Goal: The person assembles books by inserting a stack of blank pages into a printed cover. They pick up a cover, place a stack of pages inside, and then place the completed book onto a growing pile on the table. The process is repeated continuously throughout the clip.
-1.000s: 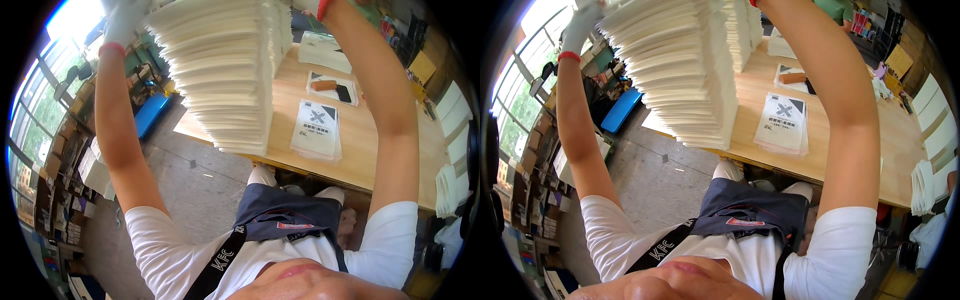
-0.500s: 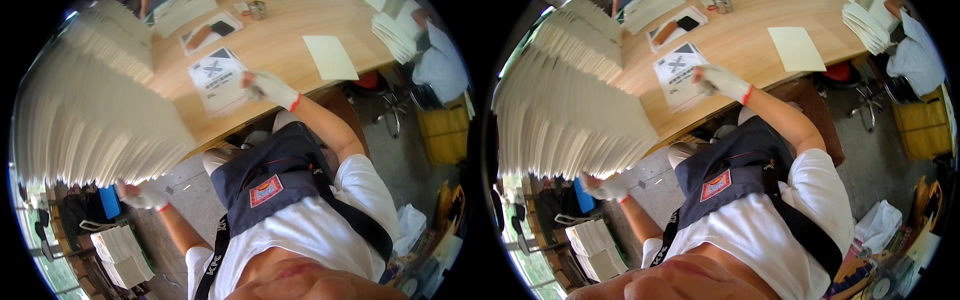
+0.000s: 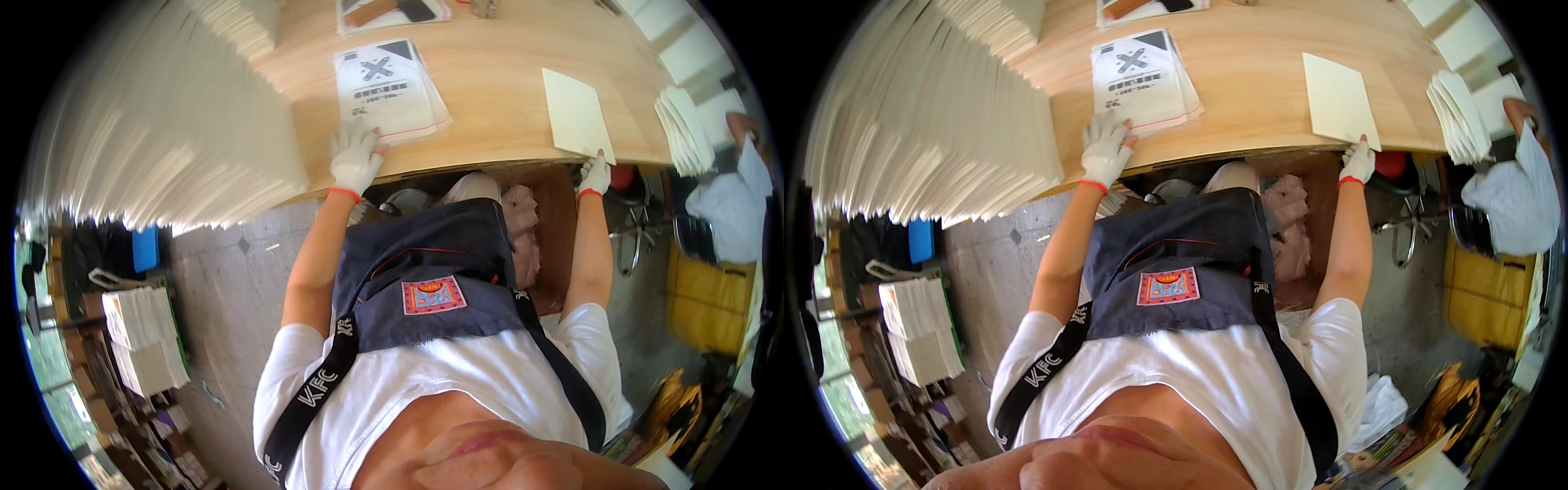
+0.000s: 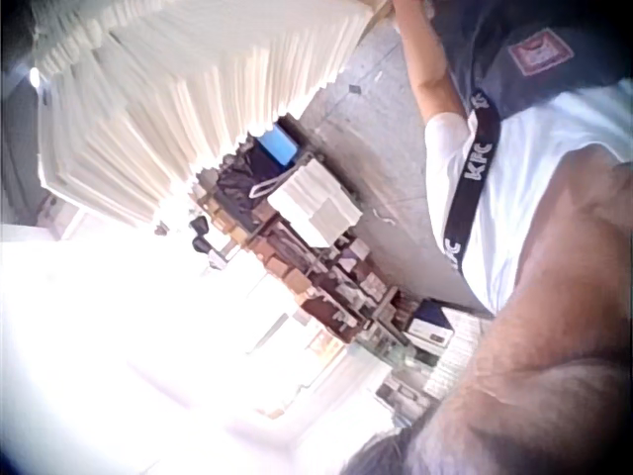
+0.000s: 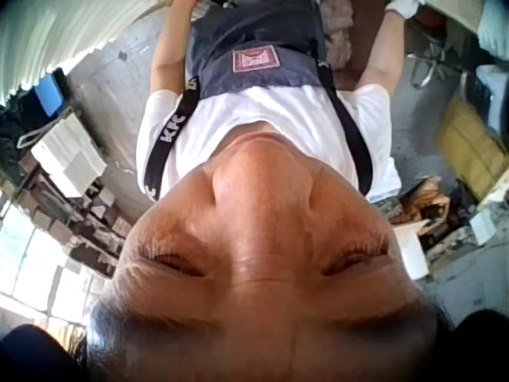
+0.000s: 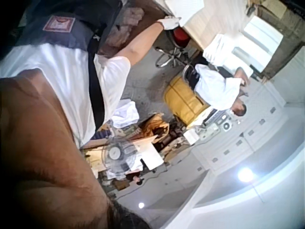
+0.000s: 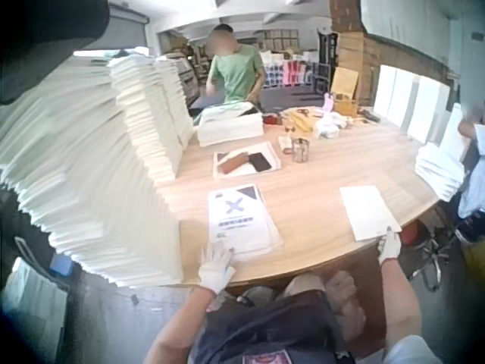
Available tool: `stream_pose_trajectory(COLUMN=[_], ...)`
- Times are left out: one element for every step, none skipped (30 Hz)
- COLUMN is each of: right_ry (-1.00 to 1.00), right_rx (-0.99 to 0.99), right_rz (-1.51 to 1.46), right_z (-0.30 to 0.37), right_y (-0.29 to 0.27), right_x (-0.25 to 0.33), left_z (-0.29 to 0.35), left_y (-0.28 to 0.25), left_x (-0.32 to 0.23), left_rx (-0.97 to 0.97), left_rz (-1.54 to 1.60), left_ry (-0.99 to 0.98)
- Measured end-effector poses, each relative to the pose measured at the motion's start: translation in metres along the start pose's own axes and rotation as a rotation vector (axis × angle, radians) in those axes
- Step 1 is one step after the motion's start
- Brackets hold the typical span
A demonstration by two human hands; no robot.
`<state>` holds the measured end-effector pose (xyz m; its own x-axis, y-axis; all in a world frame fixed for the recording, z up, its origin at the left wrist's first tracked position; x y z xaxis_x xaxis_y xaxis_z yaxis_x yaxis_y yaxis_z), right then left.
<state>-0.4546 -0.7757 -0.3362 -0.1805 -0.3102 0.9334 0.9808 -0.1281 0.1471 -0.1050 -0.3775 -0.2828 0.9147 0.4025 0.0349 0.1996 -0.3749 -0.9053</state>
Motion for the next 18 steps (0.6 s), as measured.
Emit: stream_pose_trajectory(right_ry=[-0.071,-0.028,0.032,0.078,0.138,0.088,0.043,-0.006,-0.054,-0.015,0.07,0.155,0.248,0.298,0.337,0.352,0.477,0.514], right_rx=[-0.017,-0.031,0.056,0.109,0.175,0.162,0.165,0.162,0.162,0.166,0.319,0.472,0.633,0.601,0.561,0.632,0.889,0.914], right_rz=[0.006,-0.111,-0.162,-0.222,-0.276,-0.252,-0.226,-0.201,-0.177,-0.116,-0.19,-0.263,-0.334,-0.342,-0.35,-0.292,-0.166,-0.08], right_z=[-0.004,0.019,0.003,-0.016,-0.021,-0.025,-0.016,0.002,0.02,0.035,0.03,0.022,0.021,0.065,0.13,0.156,0.157,0.157], right_y=[0.005,0.022,0.036,0.033,0.036,0.033,0.042,0.053,0.061,0.063,0.056,0.046,0.04,0.057,0.076,0.074,0.063,0.054], right_x=[0.003,0.015,0.006,0.0,-0.004,-0.006,-0.004,0.004,0.013,0.02,0.014,0.006,-0.003,0.004,0.02,0.022,0.008,-0.01], left_z=[-0.003,-0.007,-0.011,-0.025,-0.031,-0.037,-0.038,-0.037,-0.036,-0.038,-0.041,-0.046,-0.046,-0.039,-0.036,-0.038,-0.041,-0.043], left_y=[0.004,0.008,0.011,0.005,0.004,0.004,0.005,0.01,0.008,0.005,0.005,0.007,0.01,0.013,0.013,0.012,0.011,0.008], left_x=[-0.002,-0.006,-0.008,-0.017,-0.014,-0.011,-0.007,0.001,0.006,0.01,0.012,0.015,0.022,0.03,0.034,0.034,0.033,0.031], left_rx=[0.03,0.061,0.09,0.014,0.078,0.14,0.201,0.266,0.306,0.345,0.383,0.36,0.341,0.33,0.329,0.323,0.316,0.305], left_rz=[0.062,0.124,0.186,0.15,0.172,0.195,0.209,0.197,0.223,0.253,0.29,0.292,0.289,0.277,0.277,0.282,0.289,0.3], left_ry=[0.034,0.071,0.109,0.264,0.227,0.192,0.143,0.02,-0.022,-0.057,-0.079,-0.06,-0.051,-0.064,-0.086,-0.093,-0.094,-0.114])
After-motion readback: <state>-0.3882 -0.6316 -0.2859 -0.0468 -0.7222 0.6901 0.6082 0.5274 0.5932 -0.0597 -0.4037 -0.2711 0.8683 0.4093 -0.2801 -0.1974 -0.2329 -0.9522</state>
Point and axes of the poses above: each hand's wrist, its own z-axis away from the middle knuckle, its own y-axis out of the palm, x = y × z, the point moved 3 cm from there along -z, towards the middle knuckle, and after that the axes turned 8 degrees about y, right-handed, at the moved point
